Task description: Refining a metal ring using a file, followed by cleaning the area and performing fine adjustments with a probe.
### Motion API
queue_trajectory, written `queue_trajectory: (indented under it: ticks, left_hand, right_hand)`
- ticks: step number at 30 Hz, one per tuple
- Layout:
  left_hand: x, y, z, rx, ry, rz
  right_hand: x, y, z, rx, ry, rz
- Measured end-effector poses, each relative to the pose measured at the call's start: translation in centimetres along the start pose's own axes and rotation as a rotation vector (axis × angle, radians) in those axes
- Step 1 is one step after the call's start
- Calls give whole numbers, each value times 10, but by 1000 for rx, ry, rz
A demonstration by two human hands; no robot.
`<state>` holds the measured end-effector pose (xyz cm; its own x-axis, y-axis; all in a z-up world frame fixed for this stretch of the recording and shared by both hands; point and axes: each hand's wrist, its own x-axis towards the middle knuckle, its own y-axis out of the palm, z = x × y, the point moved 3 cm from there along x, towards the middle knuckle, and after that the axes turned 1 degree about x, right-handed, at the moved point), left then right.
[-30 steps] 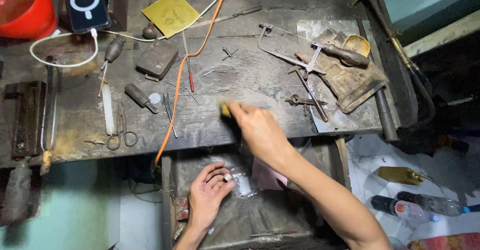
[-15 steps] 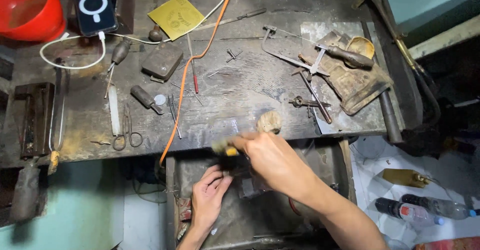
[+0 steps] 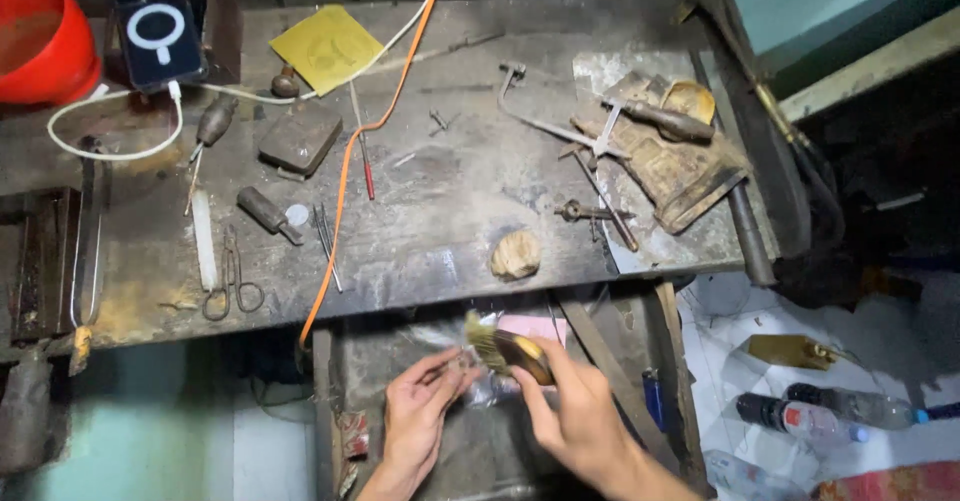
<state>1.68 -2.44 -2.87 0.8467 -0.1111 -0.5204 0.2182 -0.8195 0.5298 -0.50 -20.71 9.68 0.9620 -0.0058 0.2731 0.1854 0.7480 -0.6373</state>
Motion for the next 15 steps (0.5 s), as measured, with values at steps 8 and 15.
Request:
queue_trajectory:
  ticks: [8,15]
  left_hand:
    - [-11,39,-20,-100,-14,7]
    - [-3,33,-45,220,215,202]
  right_hand:
    - [-1,-2,-7,-137,-41,-45]
    - [22,-15,2,-238,-323,-88]
